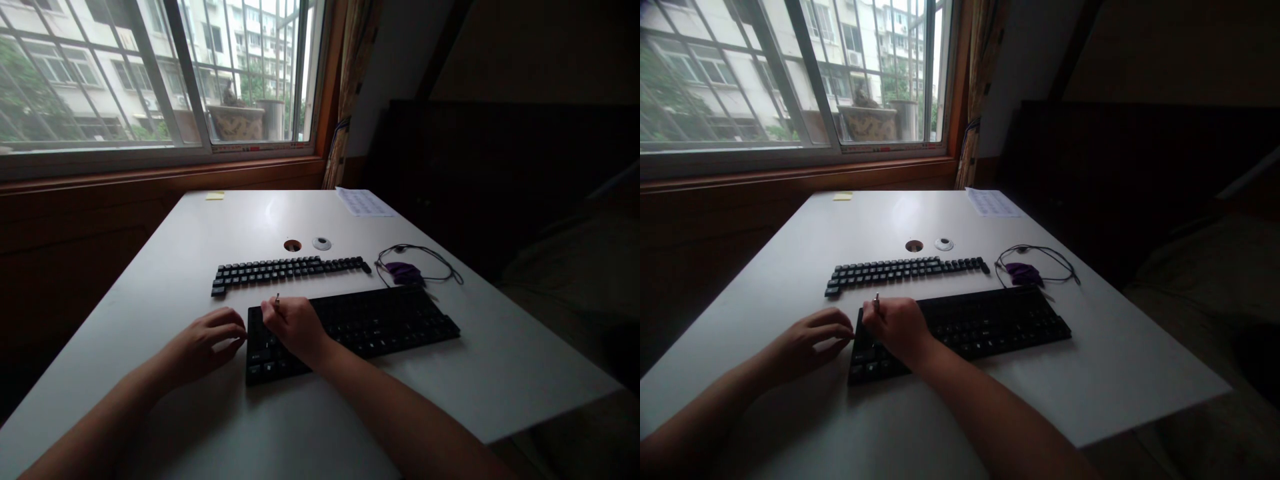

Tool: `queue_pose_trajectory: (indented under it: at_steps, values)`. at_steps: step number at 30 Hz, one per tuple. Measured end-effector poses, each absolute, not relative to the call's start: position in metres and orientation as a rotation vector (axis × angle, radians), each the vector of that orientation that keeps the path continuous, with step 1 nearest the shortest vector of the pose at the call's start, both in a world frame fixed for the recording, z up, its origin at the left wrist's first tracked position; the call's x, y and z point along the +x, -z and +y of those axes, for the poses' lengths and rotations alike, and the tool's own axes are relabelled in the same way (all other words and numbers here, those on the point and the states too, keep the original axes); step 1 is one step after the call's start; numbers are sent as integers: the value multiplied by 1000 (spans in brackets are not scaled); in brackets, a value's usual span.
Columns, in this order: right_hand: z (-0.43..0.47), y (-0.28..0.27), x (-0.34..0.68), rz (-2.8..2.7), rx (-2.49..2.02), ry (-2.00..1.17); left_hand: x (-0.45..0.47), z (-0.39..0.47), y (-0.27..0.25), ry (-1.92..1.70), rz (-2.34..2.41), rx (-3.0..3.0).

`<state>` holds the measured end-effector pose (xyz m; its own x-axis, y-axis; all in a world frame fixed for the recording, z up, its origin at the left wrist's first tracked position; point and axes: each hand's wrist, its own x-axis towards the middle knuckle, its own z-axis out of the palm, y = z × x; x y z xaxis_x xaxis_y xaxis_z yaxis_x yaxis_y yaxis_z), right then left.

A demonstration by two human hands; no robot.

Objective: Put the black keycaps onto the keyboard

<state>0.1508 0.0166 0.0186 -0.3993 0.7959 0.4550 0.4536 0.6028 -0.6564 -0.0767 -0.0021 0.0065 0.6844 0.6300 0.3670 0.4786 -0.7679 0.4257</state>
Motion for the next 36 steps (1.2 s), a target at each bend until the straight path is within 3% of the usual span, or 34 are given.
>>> queue_pose_trajectory:
  at_steps: [6,14,23,36]
  values:
    - [7,-17,148,-2252,-804,-288,-76,-2,-8,-767,878,2671]
    - [23,-21,156,-1998,-1010,-699,-73,-2,-12,-687,838,2685]
    - [31,-14,158,-1843,-1105,-907,-72,-3,-14,-660,849,2669]
    - [26,-17,158,-1847,-1041,-866,-71,-2,-10,-711,899,2722]
